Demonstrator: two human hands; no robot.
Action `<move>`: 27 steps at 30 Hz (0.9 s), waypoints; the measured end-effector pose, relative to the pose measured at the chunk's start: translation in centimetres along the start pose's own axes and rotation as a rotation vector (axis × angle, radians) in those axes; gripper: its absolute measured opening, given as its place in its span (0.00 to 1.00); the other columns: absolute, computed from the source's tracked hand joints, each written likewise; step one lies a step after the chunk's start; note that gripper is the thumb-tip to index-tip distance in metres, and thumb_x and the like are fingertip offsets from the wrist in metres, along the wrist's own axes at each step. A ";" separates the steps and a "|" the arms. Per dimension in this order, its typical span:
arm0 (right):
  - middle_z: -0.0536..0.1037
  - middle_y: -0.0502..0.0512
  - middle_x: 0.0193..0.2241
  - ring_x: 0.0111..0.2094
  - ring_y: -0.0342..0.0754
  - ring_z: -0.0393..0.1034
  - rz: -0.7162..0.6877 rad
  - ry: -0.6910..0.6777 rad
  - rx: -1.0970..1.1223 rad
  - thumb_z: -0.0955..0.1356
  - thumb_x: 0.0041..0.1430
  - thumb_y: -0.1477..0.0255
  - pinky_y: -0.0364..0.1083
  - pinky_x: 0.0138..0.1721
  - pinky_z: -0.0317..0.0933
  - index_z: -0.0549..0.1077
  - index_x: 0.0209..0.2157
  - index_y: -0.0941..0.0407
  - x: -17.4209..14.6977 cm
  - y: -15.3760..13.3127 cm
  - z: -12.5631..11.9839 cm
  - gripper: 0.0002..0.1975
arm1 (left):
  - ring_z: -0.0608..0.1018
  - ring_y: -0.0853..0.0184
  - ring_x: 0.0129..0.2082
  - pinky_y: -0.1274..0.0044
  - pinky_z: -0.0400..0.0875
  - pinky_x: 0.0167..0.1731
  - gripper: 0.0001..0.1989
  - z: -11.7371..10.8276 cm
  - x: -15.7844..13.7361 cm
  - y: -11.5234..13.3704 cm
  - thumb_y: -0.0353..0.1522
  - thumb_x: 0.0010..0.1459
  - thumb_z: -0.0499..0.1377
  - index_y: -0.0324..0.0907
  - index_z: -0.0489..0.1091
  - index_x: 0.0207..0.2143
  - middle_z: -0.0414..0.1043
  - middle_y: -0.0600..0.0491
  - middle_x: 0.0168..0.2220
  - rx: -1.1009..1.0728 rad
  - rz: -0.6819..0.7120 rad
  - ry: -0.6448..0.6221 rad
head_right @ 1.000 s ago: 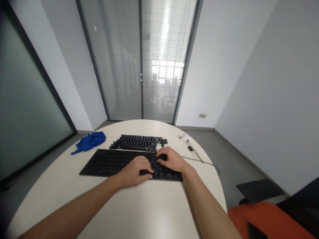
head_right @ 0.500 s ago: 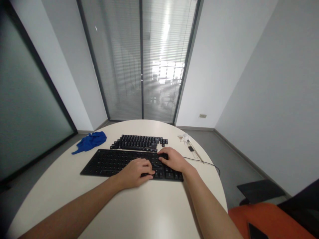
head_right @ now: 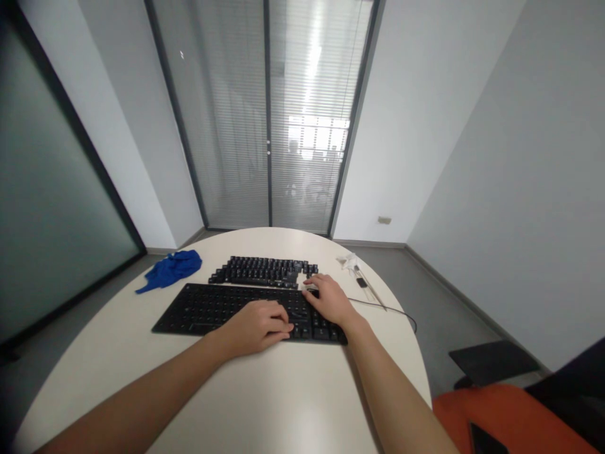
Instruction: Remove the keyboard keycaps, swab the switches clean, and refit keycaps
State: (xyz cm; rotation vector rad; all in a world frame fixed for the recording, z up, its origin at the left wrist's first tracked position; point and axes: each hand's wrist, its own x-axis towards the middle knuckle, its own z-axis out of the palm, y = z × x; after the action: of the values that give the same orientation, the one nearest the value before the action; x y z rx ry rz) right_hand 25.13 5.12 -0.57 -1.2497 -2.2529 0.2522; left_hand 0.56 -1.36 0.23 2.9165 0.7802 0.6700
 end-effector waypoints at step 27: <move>0.65 0.61 0.64 0.62 0.60 0.59 0.188 -0.194 -0.285 0.59 0.67 0.60 0.57 0.61 0.54 0.66 0.63 0.53 0.5 -0.5 -0.2 0.27 | 0.78 0.63 0.36 0.73 0.73 0.37 0.11 0.9 -0.6 -0.1 0.34 0.59 0.59 0.43 0.77 0.42 0.79 0.52 0.41 -0.032 0.029 0.062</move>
State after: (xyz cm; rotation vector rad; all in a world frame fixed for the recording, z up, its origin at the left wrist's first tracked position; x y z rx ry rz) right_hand 24.66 5.30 -0.03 -1.6527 -2.3988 0.1284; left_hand 0.41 -1.47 -0.82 2.8967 0.7271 0.7708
